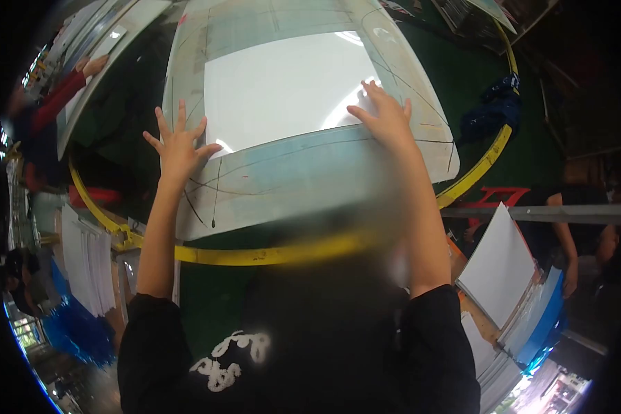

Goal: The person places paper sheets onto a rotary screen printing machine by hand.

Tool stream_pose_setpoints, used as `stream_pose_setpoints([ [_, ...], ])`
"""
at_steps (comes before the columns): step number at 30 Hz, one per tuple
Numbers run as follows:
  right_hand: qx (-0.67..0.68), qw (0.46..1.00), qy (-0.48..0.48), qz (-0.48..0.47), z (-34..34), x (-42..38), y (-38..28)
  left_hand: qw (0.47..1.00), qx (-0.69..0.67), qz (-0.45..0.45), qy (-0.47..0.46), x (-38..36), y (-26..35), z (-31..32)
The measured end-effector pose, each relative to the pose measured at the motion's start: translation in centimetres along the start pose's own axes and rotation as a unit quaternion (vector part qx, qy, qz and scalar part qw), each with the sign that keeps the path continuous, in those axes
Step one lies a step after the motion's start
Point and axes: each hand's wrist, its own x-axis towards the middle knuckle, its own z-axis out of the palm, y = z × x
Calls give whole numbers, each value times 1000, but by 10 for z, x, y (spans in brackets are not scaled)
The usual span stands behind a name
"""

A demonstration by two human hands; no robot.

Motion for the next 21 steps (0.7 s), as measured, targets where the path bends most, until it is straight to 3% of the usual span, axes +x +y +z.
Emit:
stream_pose_setpoints([
  [2,206,972,95,-51,-10,-14,9,1000,2,-8,-10,3,3,-3],
  [4,47,976,176,-123,-41,-47,22,998,-2,-37,-48,5,8,-6],
  [6,-82,971,191,-117,-77,-96,39,997,38,-51,-40,6,18,-10],
  [7,-141,971,176,-86,-91,-124,55,996,57,-61,-36,6,24,-11],
  [10,-244,964,98,44,-119,-220,112,991,-30,10,127,-21,54,-13],
  [12,-290,932,-12,219,-129,-289,150,967,-200,58,149,-55,89,-29],
  [14,-284,880,-137,356,-142,-320,135,924,-304,144,182,-90,117,-35],
  [17,-125,929,-94,337,-142,-362,163,880,-398,215,147,-140,156,-44],
  [21,-177,939,-76,285,-154,-366,139,834,-461,278,122,-176,179,-58],
])
